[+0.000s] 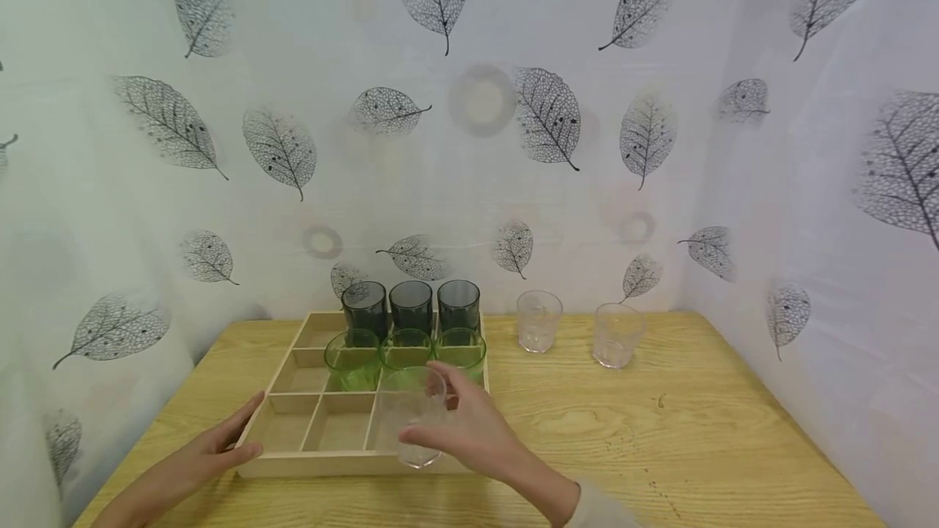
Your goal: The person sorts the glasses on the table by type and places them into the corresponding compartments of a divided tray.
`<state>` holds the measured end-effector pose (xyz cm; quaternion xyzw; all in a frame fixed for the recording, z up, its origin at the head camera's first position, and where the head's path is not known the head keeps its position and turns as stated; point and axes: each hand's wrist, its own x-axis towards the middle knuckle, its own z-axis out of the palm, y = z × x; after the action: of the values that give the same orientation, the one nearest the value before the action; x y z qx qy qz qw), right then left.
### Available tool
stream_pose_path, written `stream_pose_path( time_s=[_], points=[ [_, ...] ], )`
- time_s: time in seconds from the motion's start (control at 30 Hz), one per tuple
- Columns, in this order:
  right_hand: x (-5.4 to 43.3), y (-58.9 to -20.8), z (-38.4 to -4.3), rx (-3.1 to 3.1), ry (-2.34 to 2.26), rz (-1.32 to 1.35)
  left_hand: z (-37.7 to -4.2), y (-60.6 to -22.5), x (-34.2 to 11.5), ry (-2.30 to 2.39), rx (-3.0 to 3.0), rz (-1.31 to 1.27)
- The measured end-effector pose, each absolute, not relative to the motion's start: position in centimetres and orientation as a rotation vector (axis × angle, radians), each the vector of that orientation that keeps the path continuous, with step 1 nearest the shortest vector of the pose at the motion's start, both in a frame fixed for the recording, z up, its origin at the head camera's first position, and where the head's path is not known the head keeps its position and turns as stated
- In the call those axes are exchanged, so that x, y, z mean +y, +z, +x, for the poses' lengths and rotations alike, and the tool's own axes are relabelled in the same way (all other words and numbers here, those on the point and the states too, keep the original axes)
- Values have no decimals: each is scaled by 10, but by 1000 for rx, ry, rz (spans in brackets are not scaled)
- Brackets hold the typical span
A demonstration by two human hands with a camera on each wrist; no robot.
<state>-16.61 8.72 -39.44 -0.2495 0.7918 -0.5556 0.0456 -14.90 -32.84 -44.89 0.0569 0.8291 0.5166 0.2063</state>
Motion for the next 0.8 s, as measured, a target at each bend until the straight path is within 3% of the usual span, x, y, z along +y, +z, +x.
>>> stream_pose_path(
  time_s=[0.8],
  points=[
    [-4,-402,-190,2373,-1831,-762,-150,-451,-327,1421,2334,114]
  ],
)
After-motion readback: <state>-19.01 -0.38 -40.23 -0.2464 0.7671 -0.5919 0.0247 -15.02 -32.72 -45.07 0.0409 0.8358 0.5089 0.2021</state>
